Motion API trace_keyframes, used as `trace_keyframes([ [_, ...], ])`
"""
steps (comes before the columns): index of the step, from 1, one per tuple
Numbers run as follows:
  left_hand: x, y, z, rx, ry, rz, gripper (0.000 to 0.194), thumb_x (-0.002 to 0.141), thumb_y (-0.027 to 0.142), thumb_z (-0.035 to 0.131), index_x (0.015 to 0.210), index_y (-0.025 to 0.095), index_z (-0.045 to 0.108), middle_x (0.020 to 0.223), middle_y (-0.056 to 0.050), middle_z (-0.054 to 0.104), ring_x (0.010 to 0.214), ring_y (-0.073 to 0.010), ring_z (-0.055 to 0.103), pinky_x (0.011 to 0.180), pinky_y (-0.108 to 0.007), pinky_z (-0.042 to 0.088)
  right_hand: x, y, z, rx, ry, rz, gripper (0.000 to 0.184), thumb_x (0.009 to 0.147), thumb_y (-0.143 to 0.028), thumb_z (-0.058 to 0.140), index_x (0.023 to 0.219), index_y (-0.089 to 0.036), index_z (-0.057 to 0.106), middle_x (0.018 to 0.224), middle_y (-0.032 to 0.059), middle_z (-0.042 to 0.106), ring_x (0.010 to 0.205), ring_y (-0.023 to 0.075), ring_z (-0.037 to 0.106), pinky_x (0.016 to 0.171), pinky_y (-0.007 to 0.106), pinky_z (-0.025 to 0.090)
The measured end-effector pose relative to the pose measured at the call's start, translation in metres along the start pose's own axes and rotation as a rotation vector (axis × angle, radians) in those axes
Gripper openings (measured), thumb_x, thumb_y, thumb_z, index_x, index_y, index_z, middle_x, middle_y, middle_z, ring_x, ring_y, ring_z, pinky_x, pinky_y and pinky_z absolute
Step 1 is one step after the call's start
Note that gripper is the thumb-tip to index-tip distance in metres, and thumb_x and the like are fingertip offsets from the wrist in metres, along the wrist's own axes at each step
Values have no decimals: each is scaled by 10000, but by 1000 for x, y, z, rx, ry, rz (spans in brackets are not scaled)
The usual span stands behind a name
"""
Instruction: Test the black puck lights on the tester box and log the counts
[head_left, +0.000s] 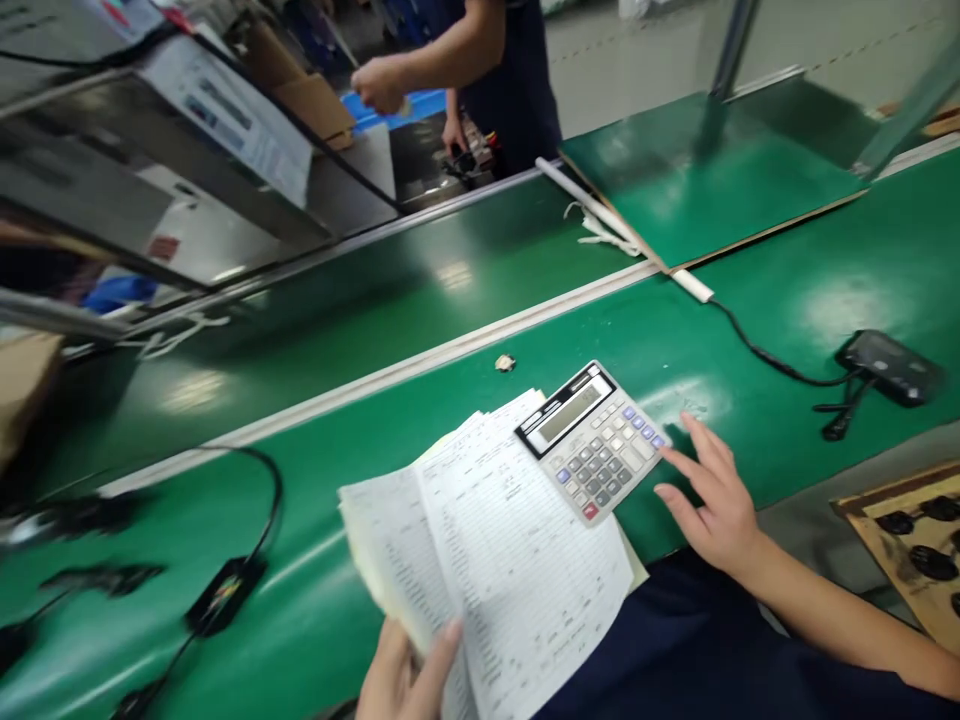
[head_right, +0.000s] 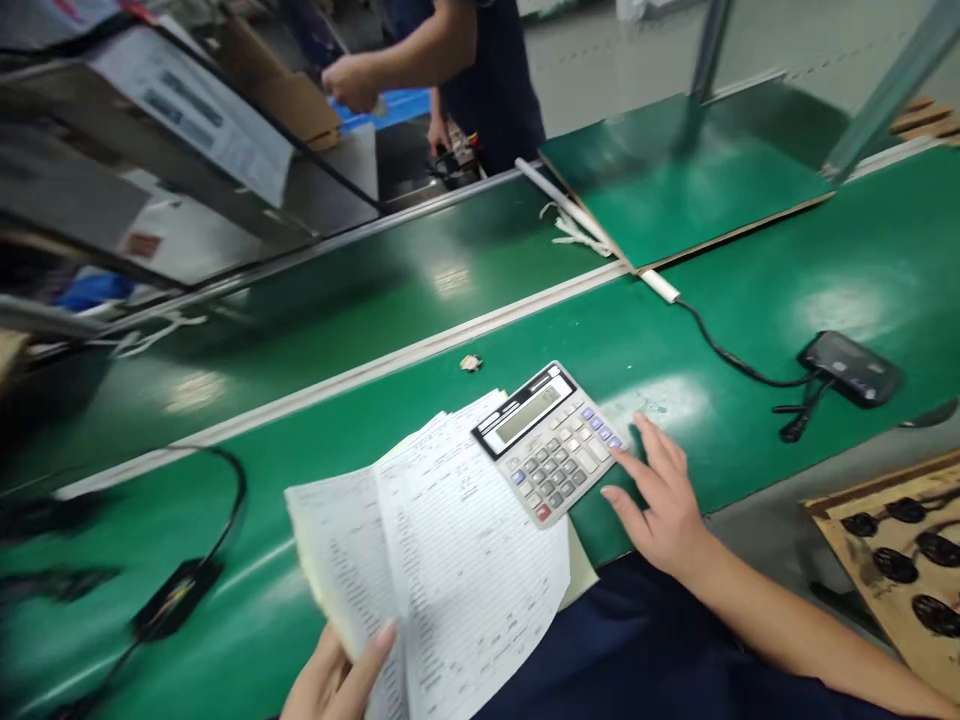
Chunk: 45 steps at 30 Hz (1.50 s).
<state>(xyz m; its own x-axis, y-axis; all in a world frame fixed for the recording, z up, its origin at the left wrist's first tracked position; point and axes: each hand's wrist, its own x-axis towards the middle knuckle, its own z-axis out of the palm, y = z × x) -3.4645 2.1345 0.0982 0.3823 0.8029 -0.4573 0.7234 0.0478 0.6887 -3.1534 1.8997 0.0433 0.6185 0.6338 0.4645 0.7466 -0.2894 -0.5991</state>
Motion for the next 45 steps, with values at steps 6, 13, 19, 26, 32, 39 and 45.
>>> trace_keyframes([
  [6, 1, 2, -1, -134, -2, -17, 601, 820, 584, 705, 1257, 173, 666, 1437, -165, 590, 1326, -358, 553, 1110, -449, 460, 1, 1, 5, -13, 2, -7, 455, 901, -264, 679, 1353, -247, 629, 1627, 136, 375, 1423, 388, 463, 1124, 595, 430],
  [13, -2, -9, 2, -380, -23, -109, 588, 768, 553, 778, 1172, 133, 696, 1265, -191, 706, 1105, -363, 690, 923, -449, 579, 16, -27, -3, 21, -21, -69, 503, 921, -293, 662, 1415, -255, 572, 1568, 150, 465, 1397, 376, 497, 1118, 602, 432],
  [19, -5, -10, 7, -625, -128, -167, 542, 759, 481, 818, 1161, 133, 715, 1193, -173, 744, 998, -337, 733, 849, -438, 610, 30, -112, 5, 252, -612, -368, 763, 876, -512, 719, 1529, -228, 444, 1558, 180, 471, 1458, 345, 419, 1180, 552, 388],
  [26, -11, -22, -9, -795, 21, -239, 634, 703, 503, 855, 1172, 102, 711, 1162, -189, 753, 1037, -359, 727, 837, -439, 614, -2, -135, 66, -16, -1097, -369, 1006, 777, -505, 823, 1585, -136, 351, 1674, 252, 147, 1561, 423, 88, 1246, 639, 200],
  [32, -18, -56, -32, -844, 21, -230, 608, 719, 489, 850, 1165, 95, 728, 1124, -192, 763, 1004, -352, 738, 842, -446, 609, -13, -110, 58, -16, -1028, -434, 1001, 874, -565, 700, 1646, -241, 151, 1707, 149, 121, 1578, 359, 52, 1267, 610, 177],
  [39, -17, -69, -36, -847, 78, -234, 586, 700, 495, 860, 1114, 97, 746, 1086, -177, 775, 949, -339, 747, 841, -453, 608, 0, -112, 36, -21, -1167, -382, 939, 921, -509, 655, 1646, -323, 87, 1721, 88, -10, 1578, 349, 9, 1272, 601, 160],
  [45, -17, -63, -26, -794, 56, -156, 567, 722, 477, 851, 1138, 105, 749, 1104, -167, 772, 991, -337, 737, 936, -489, 578, 7, -112, 30, 55, -1209, -347, 950, 907, -457, 684, 1641, -350, 90, 1722, 81, -26, 1575, 356, -9, 1262, 627, 154],
])
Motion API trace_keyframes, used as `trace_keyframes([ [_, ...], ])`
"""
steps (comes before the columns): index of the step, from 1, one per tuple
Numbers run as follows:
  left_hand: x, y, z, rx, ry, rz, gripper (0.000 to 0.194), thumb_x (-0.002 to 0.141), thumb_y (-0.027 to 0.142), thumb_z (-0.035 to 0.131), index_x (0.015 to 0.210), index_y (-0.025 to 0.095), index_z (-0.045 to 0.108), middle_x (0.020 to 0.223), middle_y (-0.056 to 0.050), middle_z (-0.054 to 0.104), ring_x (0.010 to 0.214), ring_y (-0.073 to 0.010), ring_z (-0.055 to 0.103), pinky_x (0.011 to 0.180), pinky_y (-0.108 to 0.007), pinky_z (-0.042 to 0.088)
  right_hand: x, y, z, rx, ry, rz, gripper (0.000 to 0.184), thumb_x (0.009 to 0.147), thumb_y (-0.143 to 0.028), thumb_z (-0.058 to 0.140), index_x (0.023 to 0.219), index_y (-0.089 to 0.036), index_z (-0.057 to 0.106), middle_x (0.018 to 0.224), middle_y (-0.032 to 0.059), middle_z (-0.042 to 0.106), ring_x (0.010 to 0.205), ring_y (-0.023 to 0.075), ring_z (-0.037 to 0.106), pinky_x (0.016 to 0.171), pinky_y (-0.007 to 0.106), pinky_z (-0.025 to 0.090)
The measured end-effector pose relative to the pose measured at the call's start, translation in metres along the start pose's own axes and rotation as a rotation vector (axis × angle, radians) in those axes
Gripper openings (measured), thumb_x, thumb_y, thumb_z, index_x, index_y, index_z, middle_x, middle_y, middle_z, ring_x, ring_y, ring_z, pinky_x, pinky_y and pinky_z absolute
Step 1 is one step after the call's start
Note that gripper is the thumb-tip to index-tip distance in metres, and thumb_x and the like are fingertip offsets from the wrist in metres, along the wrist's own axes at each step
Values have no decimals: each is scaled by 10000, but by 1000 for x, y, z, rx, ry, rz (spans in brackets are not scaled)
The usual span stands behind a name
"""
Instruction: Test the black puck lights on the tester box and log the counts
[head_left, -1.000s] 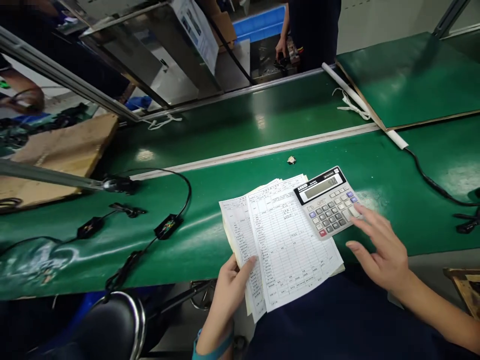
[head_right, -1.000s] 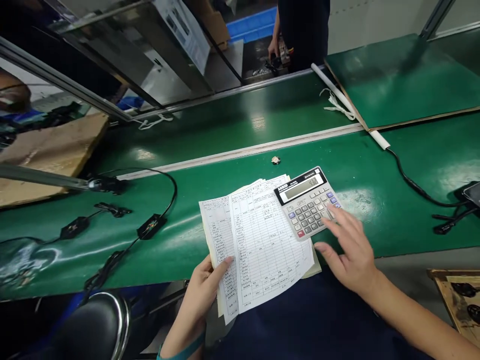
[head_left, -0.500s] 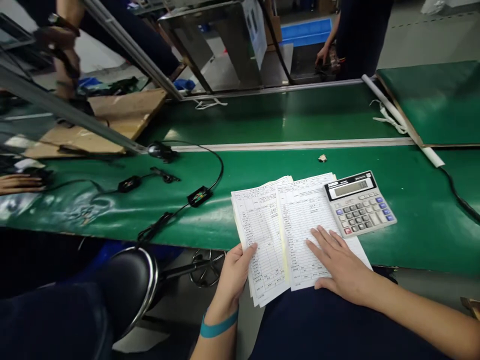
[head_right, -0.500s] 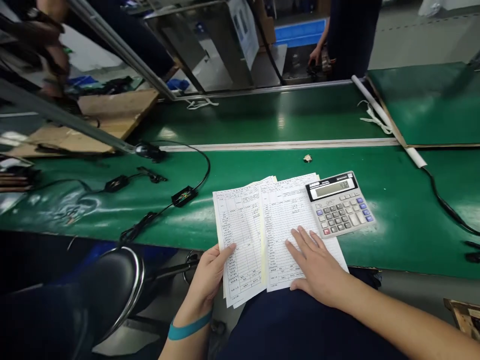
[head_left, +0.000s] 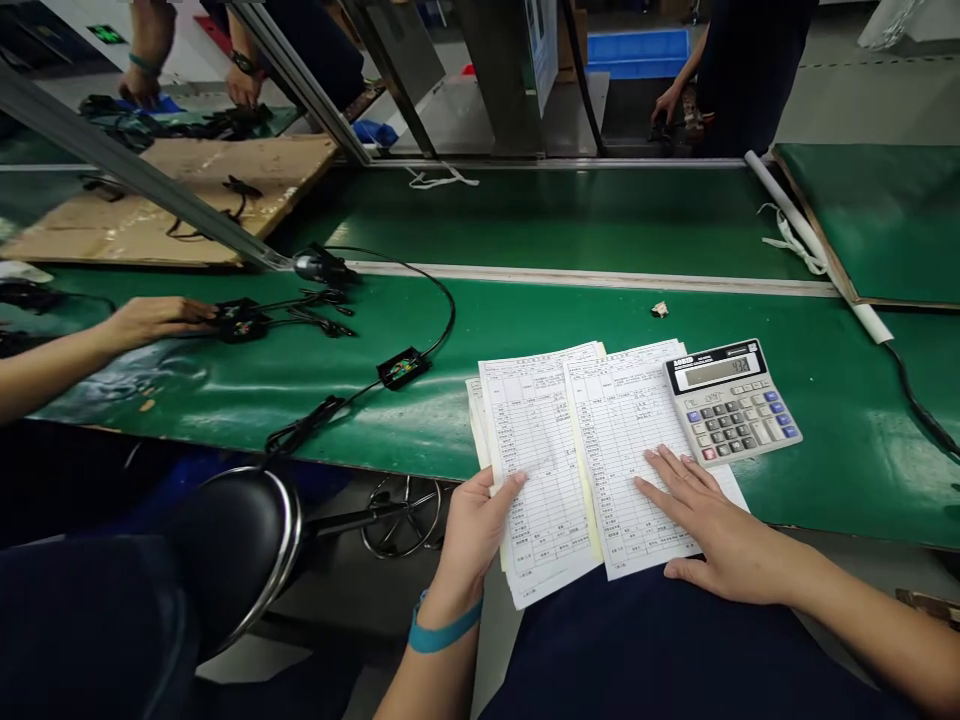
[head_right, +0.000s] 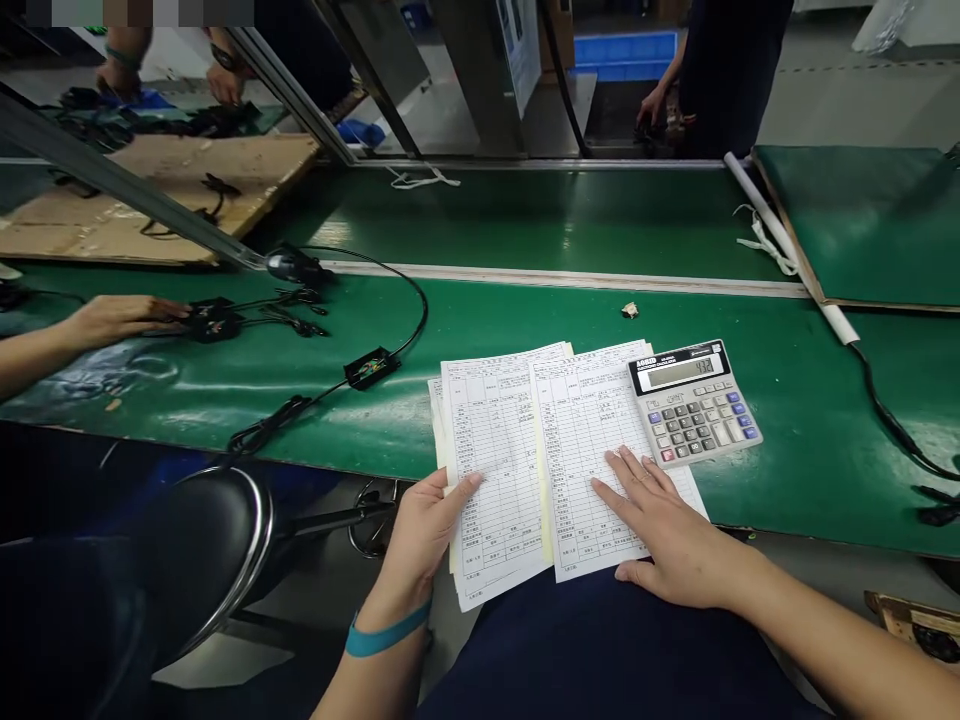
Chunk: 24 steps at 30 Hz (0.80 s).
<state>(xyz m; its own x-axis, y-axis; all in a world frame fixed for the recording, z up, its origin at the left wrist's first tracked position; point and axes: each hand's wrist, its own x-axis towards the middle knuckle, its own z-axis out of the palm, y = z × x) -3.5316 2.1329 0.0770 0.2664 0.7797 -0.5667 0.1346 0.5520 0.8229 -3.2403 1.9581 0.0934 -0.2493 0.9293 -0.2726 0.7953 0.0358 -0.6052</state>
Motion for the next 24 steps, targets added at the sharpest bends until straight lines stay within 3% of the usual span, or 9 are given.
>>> trace_keyframes([
  [5, -4, 3, 24, 175, -97, 102, 499, 778, 499, 796, 1121, 138, 776, 1129, -146, 766, 1066, -343, 705, 942, -457, 570, 6, -3, 13, -34, 91, 7, 976, 890, -479, 708, 1645, -304, 115, 1719, 122, 5, 1575, 354, -31, 1257, 648, 128],
  [8, -7, 11, 37, 243, -139, 160, 470, 846, 578, 690, 1004, 149, 800, 1016, -130, 774, 947, -315, 707, 840, -410, 579, 8, -6, 16, -72, 110, -2, 916, 928, -448, 667, 1646, -285, 122, 1716, 139, 12, 1576, 351, -41, 1252, 657, 121],
  [12, -12, 18, 48, 286, -269, 214, 507, 897, 623, 584, 837, 167, 799, 987, -128, 751, 938, -307, 668, 811, -386, 556, 8, -9, 16, -31, 125, -18, 1002, 890, -623, 651, 1648, -275, 96, 1713, 159, 17, 1572, 369, -56, 1244, 675, 103],
  [19, -18, 16, 63, 309, -410, 338, 462, 937, 540, 567, 1105, 181, 804, 1176, -147, 719, 1097, -328, 645, 987, -433, 518, 20, -20, 21, 371, 209, -41, 1079, 835, -773, 567, 1651, -255, 88, 1703, 182, 123, 1579, 348, 74, 1260, 626, 123],
  [24, -26, 18, 80, 349, -518, 400, 465, 972, 439, 536, 1358, 226, 679, 1445, -118, 597, 1361, -312, 523, 1192, -469, 369, 31, -34, 22, 810, 283, 22, 1279, 728, -770, 712, 1649, -227, 9, 1661, 200, 272, 1535, 335, 277, 1236, 552, 290],
])
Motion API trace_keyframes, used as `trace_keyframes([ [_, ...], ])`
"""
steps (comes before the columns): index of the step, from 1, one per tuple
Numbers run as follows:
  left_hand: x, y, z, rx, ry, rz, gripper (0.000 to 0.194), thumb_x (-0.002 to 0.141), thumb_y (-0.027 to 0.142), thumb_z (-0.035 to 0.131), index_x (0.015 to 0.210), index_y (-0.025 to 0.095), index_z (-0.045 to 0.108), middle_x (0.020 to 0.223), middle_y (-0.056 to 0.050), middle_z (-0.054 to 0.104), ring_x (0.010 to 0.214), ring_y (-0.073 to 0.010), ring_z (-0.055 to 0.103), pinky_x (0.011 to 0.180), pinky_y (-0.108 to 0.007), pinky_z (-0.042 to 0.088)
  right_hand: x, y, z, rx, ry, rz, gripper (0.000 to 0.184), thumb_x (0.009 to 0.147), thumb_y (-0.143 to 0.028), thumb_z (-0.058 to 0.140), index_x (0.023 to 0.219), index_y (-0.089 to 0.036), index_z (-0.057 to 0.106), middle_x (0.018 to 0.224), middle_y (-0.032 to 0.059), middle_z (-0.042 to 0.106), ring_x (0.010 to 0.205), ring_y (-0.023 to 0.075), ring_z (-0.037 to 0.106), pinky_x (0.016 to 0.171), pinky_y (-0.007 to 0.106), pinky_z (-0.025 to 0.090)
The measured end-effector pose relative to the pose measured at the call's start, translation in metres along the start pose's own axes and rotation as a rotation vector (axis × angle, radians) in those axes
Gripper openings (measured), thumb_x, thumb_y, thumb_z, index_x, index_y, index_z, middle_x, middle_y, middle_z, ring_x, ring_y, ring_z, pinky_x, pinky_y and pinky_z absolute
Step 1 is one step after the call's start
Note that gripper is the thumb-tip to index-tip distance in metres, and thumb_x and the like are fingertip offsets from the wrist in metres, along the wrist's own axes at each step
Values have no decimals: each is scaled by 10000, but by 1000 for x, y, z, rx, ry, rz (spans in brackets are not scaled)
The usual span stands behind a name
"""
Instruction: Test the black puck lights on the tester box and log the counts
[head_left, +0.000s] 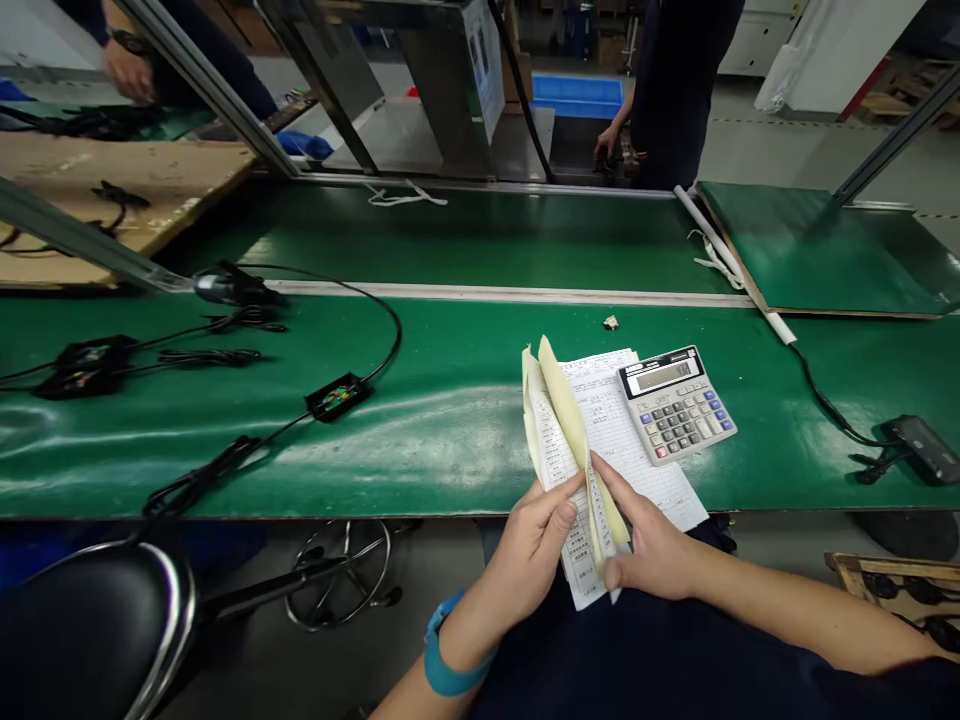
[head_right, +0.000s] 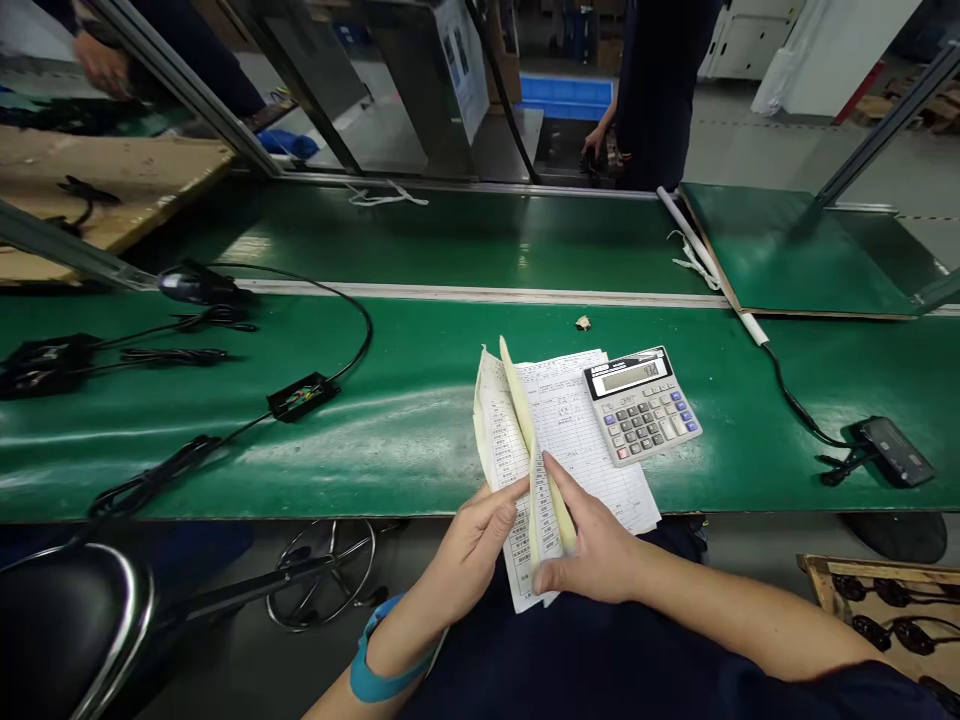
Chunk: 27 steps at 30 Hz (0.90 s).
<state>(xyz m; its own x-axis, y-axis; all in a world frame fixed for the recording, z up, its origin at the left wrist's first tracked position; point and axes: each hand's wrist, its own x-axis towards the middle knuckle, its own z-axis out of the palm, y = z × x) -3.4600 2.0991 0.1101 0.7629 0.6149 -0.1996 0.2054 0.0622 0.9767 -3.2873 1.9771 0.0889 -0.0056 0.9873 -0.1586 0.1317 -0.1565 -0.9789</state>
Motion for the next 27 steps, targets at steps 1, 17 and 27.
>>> trace_keyframes([
  [1, 1, 1, 4, 18, -16, 10, 465, 965, 415, 551, 1380, 237, 661, 1472, -112, 576, 1385, -307, 504, 1203, -471, 356, 1, -2, 3, 61, 40, 26, 1254, 747, -714, 746, 1648, -231, 19, 1646, 193, 311, 1517, 321, 323, 1230, 536, 312],
  [17, -32, -34, -26, -98, 567, -216, 899, 929, 435, 619, 1654, 336, 96, 1683, -58, 288, 1495, -281, 378, 1108, -354, 483, 9, 7, -9, 395, 560, 149, 382, 929, -436, 607, 1200, -179, 687, 1080, 80, 744, 962, 219, 686, 900, 382, 574],
  [27, -17, -12, -15, 13, 590, -174, 909, 938, 416, 608, 1658, 309, 62, 1724, -42, 145, 1567, -271, 194, 1257, -394, 263, 25, -8, 11, 36, 53, -78, 376, 968, -342, 514, 1271, -216, 699, 1127, 49, 748, 1006, 209, 692, 922, 352, 561],
])
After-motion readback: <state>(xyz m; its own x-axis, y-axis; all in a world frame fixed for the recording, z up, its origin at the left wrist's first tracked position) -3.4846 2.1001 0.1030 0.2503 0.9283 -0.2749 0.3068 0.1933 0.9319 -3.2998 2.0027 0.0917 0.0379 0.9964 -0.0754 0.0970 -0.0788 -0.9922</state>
